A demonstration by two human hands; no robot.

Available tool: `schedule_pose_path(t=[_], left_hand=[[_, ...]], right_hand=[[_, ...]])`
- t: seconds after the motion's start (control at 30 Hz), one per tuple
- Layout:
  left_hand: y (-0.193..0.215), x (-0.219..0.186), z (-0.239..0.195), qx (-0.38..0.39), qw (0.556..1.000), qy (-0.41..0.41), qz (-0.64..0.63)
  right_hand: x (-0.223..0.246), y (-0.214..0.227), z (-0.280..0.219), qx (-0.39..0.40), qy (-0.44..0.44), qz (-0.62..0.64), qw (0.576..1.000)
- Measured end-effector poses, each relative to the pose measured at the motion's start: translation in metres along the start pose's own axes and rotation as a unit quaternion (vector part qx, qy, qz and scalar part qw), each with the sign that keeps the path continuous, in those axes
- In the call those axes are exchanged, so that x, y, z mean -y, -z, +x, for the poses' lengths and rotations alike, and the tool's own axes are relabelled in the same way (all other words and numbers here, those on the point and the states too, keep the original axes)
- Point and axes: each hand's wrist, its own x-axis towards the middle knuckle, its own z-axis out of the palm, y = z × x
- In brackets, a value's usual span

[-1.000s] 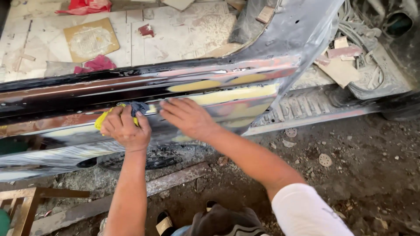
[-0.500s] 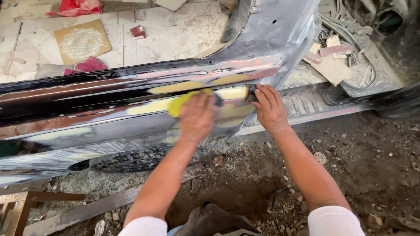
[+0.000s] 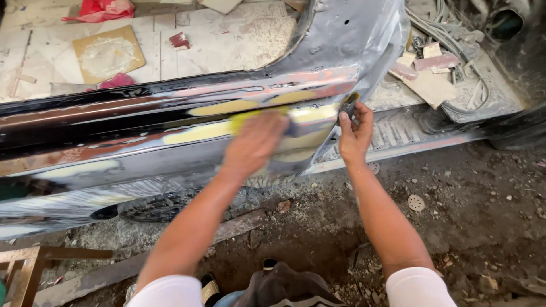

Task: The person wets a sanding block in a bucket of water and then uses it to sand the side of a car door. They wipe the sanded area with a yellow cloth and continue sanding and wiping the surface repeatedly.

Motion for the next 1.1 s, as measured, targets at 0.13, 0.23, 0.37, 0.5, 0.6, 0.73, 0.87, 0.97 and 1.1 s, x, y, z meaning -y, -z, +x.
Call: schedule_pose_path(t=[0.13,0.23,0.37,0.5,0.6,0.73,0.87,0.97,1.1], left_hand=[[0.007,0.022,-0.058,0.012,0.998,0.049,0.046],[-0.015,0.003,-0.046,-0.035,0.973,0.086,0.212],[-0.052,-0.058,0.029,0.003,0.998,0.048,-0.026],[-0.106,-0.107,0.089,0.044,0.998,-0.026,-0.040],[-0.110,-0.108,0.095,0.154,0.954,-0.157,0.203],[-0.085,-0.050,0.048,0.086,0.950,-0.244,0.175],[-0.020,0.026,-0.027,0.160,0.895,-0.345,0.232],[0.023,0.096,-0.099,0.216,0.920,-0.278,0.171],[0.095,0.176,-0.228,0.150,0.976,-0.064,0.147]], right_hand=[[-0.012,-0.006,-0.001,-0.022,0.018,0.035,0.999],[-0.004,0.004,0.006,-0.081,-0.088,0.103,0.987],[0.003,0.042,0.004,-0.157,-0.202,0.170,0.952],[0.044,0.067,-0.008,-0.190,-0.209,0.150,0.948],[0.056,0.082,-0.017,-0.205,-0.197,0.144,0.948],[0.060,0.076,-0.027,-0.179,-0.185,0.148,0.955],[0.035,0.048,-0.036,-0.130,-0.128,0.074,0.981],[0.046,0.000,-0.045,-0.032,0.018,-0.061,0.997],[0.107,-0.072,-0.047,0.136,0.339,-0.355,0.861]])
